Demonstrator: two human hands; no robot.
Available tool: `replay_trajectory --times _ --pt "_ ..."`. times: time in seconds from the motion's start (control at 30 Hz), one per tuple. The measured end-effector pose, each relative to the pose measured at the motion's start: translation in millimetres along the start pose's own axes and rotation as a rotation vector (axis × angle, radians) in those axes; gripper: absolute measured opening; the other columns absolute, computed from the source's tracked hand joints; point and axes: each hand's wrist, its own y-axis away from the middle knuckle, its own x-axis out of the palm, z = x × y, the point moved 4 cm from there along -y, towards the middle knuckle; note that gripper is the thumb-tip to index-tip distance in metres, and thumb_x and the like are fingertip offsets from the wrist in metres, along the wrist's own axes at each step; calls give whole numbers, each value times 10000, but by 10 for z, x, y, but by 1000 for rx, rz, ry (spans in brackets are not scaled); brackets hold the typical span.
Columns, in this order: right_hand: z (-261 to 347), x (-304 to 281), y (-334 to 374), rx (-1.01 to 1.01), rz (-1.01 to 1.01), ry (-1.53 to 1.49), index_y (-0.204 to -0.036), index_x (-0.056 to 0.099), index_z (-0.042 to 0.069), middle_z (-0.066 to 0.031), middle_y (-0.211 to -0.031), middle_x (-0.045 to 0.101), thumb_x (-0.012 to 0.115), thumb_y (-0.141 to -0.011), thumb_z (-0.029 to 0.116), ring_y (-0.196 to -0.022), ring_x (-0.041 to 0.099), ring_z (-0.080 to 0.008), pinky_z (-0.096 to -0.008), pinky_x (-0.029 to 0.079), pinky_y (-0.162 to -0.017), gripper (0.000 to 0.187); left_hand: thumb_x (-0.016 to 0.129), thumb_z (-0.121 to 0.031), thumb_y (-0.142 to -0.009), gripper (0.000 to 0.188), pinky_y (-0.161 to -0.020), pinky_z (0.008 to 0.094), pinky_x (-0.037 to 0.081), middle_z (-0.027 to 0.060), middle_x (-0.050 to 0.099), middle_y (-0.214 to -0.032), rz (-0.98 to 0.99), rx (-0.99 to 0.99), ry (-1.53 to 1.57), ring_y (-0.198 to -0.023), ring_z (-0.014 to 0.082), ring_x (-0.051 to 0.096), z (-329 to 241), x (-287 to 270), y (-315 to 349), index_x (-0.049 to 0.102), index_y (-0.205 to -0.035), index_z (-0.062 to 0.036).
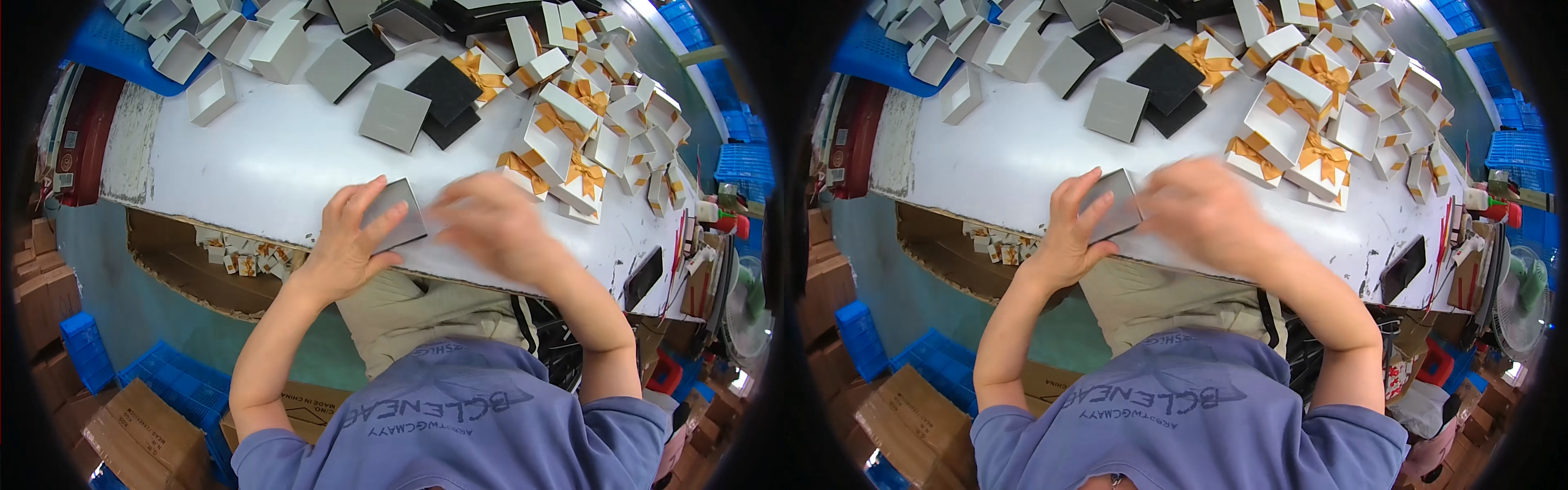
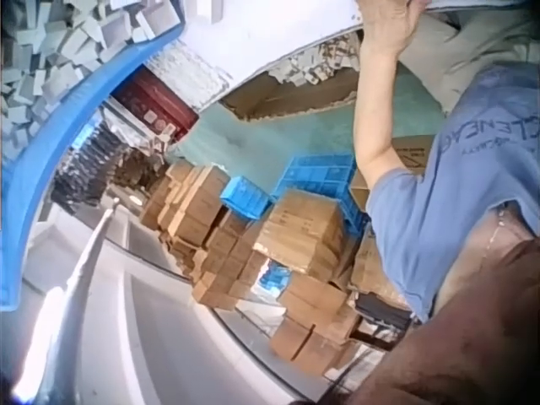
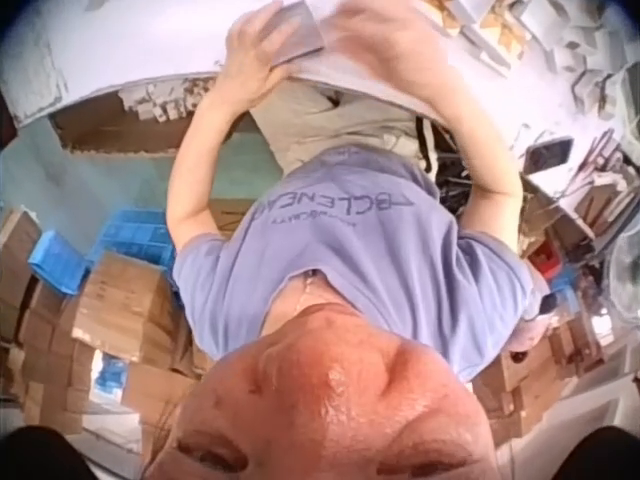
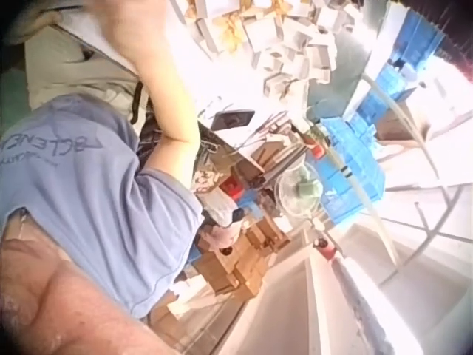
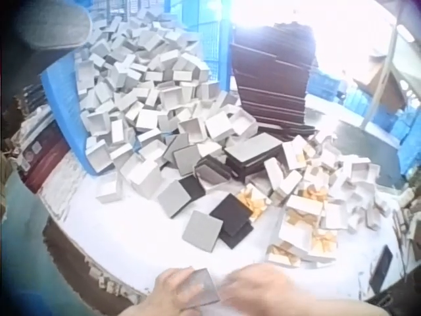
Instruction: Assembling small white gift boxes with gold ribbons and placing black inserts inside them.
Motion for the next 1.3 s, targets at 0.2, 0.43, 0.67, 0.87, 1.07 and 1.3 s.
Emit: replay_trajectory --times 0.2,0.43,0.67,0.87,1.07,1.3 --pt "-371 -567 389 226 -29 573 -880 563 54 -71 -911 587 737 -644 101 -807 574 -225 -325 451 -732 297 750 -326 -639 477 -930 463 377 -1 490 -1279 205 119 -356 -1134 371 398 -128 -241 -74 610 -1083 -218" --pt "-407 265 -317 638 -43 -895 -1041 578 5 -49 -931 602 599 -828 144 -855 571 -118 -265 461 -737 256 811 -144 -577 842 -913 427 424 148 340 -1343 -80 81 245 -1126 382 408 87 -73 -21 380 -1299 -101" --pt "-2 528 -277 191 -149 -104 -937 615 39 -70 -841 602 619 -786 155 -786 569 -246 -334 450 -678 190 831 -162 -579 943 -914 406 422 176 328 -1330 64 36 67 -1147 328 427 26 -79 -139 303 -1346 -9" --pt "-53 665 -312 81 15 124 -1031 592 59 -85 -974 591 653 -757 146 -908 546 -249 -356 416 -777 294 824 -311 -544 970 -988 411 306 147 395 -1302 201 -27 -294 -1171 329 401 -31 -205 -111 339 -1328 -8" --pt "-536 324 -553 31 -162 379 -1048 609 63 -118 -1090 563 710 -680 296 -1014 510 -282 -387 396 -852 448 791 -280 -618 935 -1017 407 286 204 395 -1319 372 -460 -856 -1264 353 331 111 -875 -257 298 -1358 9" --pt "-596 468 -662 -17 -90 501 -1034 625 26 -180 -1069 595 693 -690 270 -991 560 -276 -369 421 -842 427 700 -357 -741 651 -961 397 329 214 449 -1233 -372 -710 -347 -1140 362 400 1276 -1073 -1032 469 -1204 38"
